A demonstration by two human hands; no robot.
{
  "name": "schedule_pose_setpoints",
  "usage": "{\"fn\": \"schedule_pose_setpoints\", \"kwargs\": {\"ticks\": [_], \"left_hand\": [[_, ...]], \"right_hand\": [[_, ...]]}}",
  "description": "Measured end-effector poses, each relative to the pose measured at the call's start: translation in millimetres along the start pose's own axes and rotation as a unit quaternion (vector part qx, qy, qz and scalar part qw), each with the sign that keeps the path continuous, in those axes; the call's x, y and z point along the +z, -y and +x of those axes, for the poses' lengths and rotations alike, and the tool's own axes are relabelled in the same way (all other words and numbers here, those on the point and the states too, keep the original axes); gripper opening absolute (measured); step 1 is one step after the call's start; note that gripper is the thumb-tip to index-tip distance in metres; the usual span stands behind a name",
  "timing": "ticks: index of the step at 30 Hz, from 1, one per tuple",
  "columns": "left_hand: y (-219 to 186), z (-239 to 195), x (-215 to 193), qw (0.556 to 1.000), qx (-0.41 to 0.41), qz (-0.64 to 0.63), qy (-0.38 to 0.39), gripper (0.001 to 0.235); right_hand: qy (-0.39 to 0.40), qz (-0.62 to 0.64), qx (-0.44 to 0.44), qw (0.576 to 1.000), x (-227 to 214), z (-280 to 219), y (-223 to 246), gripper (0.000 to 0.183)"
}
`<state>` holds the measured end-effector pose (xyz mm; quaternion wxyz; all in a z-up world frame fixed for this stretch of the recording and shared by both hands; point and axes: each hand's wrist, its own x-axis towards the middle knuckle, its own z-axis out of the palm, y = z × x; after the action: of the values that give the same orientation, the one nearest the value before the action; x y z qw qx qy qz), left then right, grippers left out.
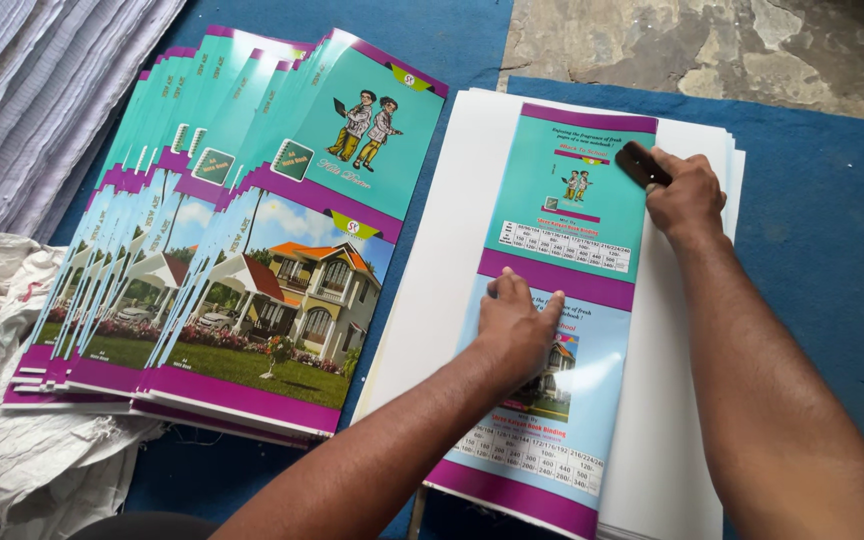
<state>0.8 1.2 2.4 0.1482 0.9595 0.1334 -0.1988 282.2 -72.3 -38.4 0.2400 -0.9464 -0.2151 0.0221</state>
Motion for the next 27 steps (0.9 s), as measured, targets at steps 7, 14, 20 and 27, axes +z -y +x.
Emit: {"fn": "schedule_pose_setpoints", "kwargs": {"ticks": [7,14,20,27], "left_hand": [[0,-2,-3,1.000,0.003,-0.003,-0.003,0.072],[-1,-2,-5,1.000,0.000,0.007,0.018,0.072],[1,2,-1,1.000,-0.002,0.005,0.009,0.072],[3,5,1,1.000,0.001,0.012,0.007,0.072]], "right_hand": [[-0.032,0.016,0.027,0.999,11,37,-4,0.056],[-0.020,0.017,0.068,0.997,17,58,-1,0.058],[-0.017,0.005,0.073,0.997,20,68,-1,0.058],[-0.013,0.025,0.068,0.997,15,42,0,0.056]]}}
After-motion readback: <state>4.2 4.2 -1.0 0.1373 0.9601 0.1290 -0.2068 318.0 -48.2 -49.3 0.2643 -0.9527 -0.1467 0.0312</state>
